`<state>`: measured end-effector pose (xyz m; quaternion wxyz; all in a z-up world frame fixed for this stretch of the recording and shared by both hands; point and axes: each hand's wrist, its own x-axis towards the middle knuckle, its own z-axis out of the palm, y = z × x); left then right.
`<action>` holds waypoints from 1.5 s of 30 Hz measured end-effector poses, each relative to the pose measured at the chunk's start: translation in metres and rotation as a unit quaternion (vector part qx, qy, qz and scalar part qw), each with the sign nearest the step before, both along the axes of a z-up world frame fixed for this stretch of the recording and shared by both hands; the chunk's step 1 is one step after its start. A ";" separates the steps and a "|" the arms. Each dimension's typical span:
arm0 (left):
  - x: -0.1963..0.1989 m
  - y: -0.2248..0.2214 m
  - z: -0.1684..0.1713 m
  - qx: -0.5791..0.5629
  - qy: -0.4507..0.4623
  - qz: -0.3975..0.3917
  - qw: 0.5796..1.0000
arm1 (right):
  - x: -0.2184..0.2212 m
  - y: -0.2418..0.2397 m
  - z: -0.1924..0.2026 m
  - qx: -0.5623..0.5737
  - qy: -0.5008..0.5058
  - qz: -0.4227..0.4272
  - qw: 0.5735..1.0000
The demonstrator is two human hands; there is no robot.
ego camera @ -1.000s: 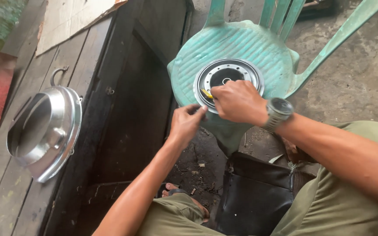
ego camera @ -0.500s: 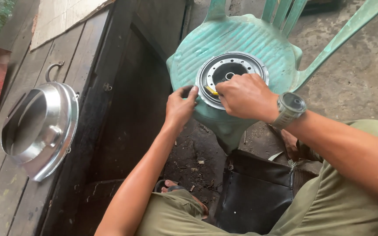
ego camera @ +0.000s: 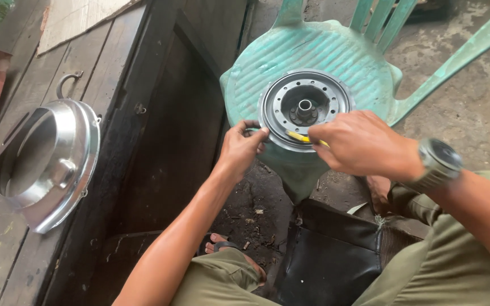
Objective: A person sits on a chair and uses a yellow pencil to mark the inner rim of a circular metal motorcycle part, likely a brake drum or hub.
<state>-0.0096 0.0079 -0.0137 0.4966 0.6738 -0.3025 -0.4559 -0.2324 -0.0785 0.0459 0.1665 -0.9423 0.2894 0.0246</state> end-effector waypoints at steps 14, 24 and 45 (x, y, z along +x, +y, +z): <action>-0.008 0.000 0.019 0.113 -0.047 -0.011 0.992 | -0.038 0.004 -0.028 -0.157 0.053 0.072 0.984; -0.005 -0.002 0.008 0.116 -0.084 -0.025 0.989 | -0.052 -0.003 -0.048 -0.198 0.053 0.074 0.976; -0.024 0.010 0.006 0.098 -0.136 -0.092 0.982 | 0.018 -0.008 -0.033 -0.127 0.060 0.032 0.990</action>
